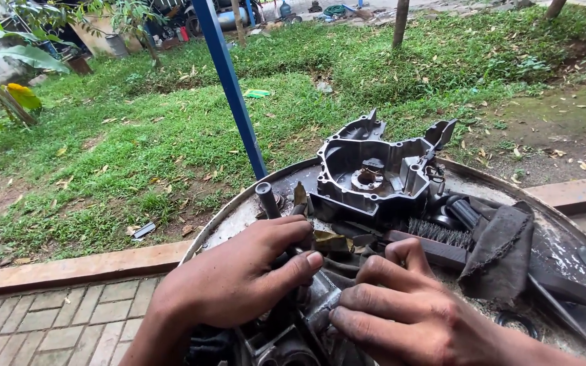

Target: The person cleans a disassembled engine cylinder head using a metal file and a wire brush. They scrape and scrub various surfaces and crevices of the metal part, which rests on a cloth over a metal drum in an outdoor setting.

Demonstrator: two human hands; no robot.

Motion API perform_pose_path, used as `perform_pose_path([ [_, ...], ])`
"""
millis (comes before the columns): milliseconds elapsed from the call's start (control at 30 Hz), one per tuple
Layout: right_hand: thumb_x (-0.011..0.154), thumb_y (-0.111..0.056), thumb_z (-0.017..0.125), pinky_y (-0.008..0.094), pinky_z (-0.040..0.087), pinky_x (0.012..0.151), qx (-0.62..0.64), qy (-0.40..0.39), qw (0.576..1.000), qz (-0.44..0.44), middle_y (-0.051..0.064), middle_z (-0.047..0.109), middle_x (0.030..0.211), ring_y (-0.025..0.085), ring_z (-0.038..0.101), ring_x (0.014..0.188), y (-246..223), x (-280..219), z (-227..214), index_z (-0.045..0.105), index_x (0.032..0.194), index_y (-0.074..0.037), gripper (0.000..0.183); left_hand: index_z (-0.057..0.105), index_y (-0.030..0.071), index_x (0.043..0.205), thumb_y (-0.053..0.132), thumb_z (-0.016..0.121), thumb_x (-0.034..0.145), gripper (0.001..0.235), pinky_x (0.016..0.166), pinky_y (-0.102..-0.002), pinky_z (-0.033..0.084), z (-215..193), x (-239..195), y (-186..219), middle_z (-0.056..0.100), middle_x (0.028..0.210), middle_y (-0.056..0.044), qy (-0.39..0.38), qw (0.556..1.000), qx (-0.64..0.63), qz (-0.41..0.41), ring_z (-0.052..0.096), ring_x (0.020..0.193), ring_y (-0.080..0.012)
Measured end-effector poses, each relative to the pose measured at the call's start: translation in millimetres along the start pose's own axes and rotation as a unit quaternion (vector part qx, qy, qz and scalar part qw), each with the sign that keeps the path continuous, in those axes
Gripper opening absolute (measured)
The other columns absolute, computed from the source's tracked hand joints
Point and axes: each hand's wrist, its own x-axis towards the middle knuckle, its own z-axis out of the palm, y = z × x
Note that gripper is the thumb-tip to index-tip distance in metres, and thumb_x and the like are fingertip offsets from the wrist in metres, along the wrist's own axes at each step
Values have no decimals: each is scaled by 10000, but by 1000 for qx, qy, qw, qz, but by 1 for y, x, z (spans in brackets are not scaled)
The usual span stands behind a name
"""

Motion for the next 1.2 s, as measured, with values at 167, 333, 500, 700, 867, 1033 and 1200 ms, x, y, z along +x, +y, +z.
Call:
perform_pose_path([
  [167, 1044, -215, 496, 401, 336, 749, 7, 14, 1000, 26, 40, 663, 941, 191, 583, 784, 0, 2, -2, 694, 996, -38, 270, 573, 96, 951, 414, 427, 1048, 363, 822, -402, 480, 2, 1, -3, 656, 945, -91, -6, 1000, 25, -14, 623, 860, -253],
  [333, 1098, -249, 362, 407, 319, 774, 13, -34, 999, 8, 5, 600, 906, 192, 512, 787, 0, 3, -6, 655, 1028, -47, 363, 586, 103, 955, 406, 437, 1045, 349, 823, -400, 484, 2, -1, -1, 668, 947, -83, -2, 1000, 25, -18, 637, 868, -251],
  [500, 1015, -113, 454, 442, 288, 766, -115, -20, 993, 28, -10, 649, 937, 200, 565, 804, 0, 6, -13, 674, 995, -120, 222, 608, 86, 989, 399, 449, 1035, 354, 824, -369, 502, 0, -2, -1, 668, 973, -79, 11, 1000, -12, 26, 635, 881, -216],
  [700, 994, -164, 569, 481, 353, 775, -145, -66, 986, 46, -7, 660, 971, 249, 547, 775, -1, 1, -21, 654, 1004, -137, 90, 652, 85, 1019, 419, 499, 997, 369, 822, -351, 516, 0, -2, -1, 725, 1012, -65, 17, 1000, -14, -3, 669, 919, -192],
  [867, 1005, -163, 537, 409, 401, 737, -132, -82, 988, 19, 4, 573, 791, 231, 550, 714, 13, -8, -22, 657, 970, -135, 128, 638, 77, 997, 416, 495, 1002, 368, 823, -361, 514, -2, -3, -1, 661, 992, -75, 17, 1000, -9, -2, 650, 900, -211],
  [1033, 1041, -179, 534, 365, 439, 709, -89, -80, 993, -22, 35, 576, 822, 200, 565, 704, 26, -26, -8, 660, 1023, -85, 158, 617, 67, 961, 386, 470, 1021, 357, 815, -377, 497, -2, -4, -3, 612, 968, -94, 14, 999, -27, 44, 608, 873, -223],
  [1200, 1067, -193, 501, 494, 464, 978, -118, -103, 987, -41, 12, 569, 920, 187, 583, 790, 40, -54, 9, 653, 1119, -126, 173, 631, 35, 1201, 356, 447, 1019, 412, 936, -397, 504, -3, -4, -1, 676, 1142, -156, 9, 998, -23, 58, 658, 1042, -296],
])
